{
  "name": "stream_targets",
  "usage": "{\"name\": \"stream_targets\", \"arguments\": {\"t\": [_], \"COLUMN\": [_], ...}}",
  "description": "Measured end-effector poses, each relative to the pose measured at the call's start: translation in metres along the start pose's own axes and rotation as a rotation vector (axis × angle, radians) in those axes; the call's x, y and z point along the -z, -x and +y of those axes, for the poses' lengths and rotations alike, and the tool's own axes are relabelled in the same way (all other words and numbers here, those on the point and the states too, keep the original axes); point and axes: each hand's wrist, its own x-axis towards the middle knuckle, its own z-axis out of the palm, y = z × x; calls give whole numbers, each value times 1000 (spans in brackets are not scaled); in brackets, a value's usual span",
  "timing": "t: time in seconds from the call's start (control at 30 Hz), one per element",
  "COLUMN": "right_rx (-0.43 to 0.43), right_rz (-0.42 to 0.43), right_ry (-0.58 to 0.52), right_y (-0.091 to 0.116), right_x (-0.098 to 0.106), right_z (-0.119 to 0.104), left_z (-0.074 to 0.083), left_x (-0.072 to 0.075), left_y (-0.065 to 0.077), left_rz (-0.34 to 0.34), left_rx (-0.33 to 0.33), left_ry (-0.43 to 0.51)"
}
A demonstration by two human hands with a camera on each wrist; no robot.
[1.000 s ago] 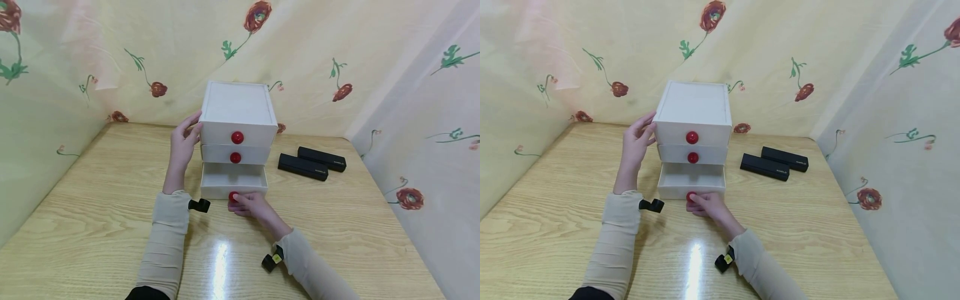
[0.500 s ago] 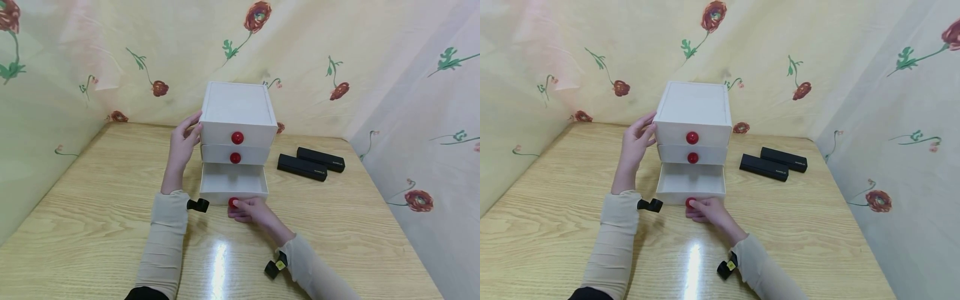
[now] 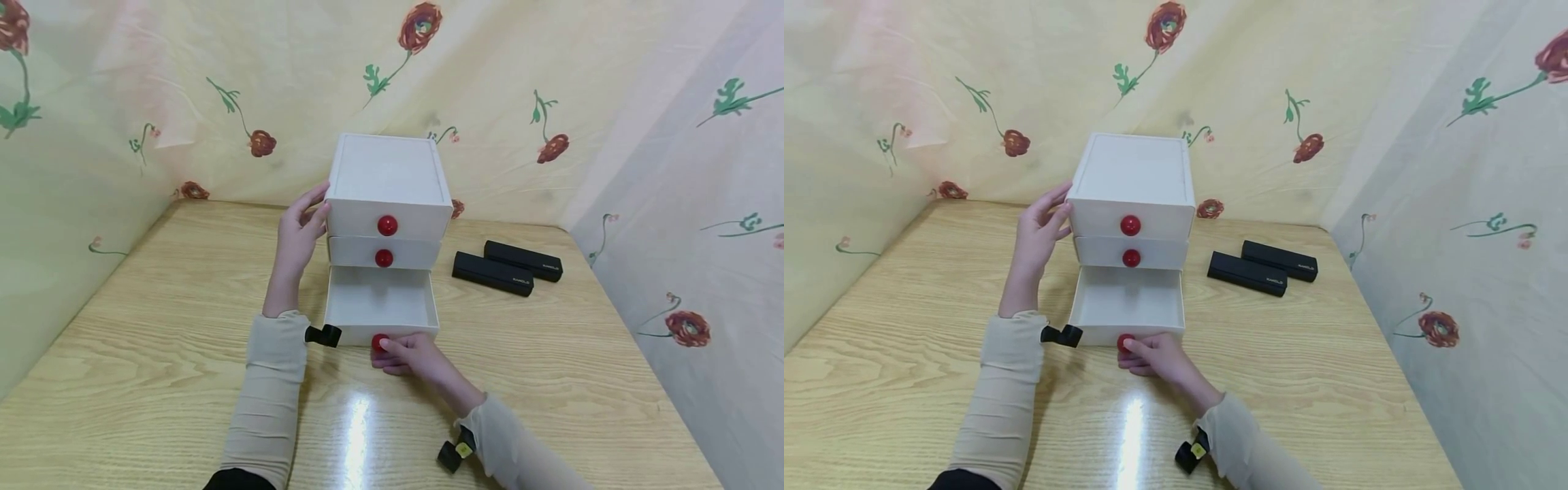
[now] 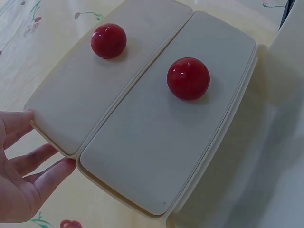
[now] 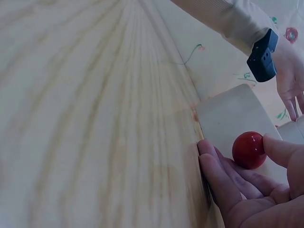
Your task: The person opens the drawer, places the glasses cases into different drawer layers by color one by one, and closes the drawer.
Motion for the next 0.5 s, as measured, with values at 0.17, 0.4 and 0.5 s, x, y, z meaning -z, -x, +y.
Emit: {"name": "stream_targets", "arguments": {"t": [0.17,0.4,0.5], "right_rx": [9,-3,0], "right_rz": [-11,-12,-11], "right_ry": [9,2,1], "right_y": [4,9,11], "right_x": [-2,-4,-6], "right_z": [0,0,0], "left_z": [1,1,1], "left_x": [0,0,0], "left_y": [1,0,0], "left_rz": [2,7,7], "left_rx": [5,8,7], "left_ry": [9,0,3]}}
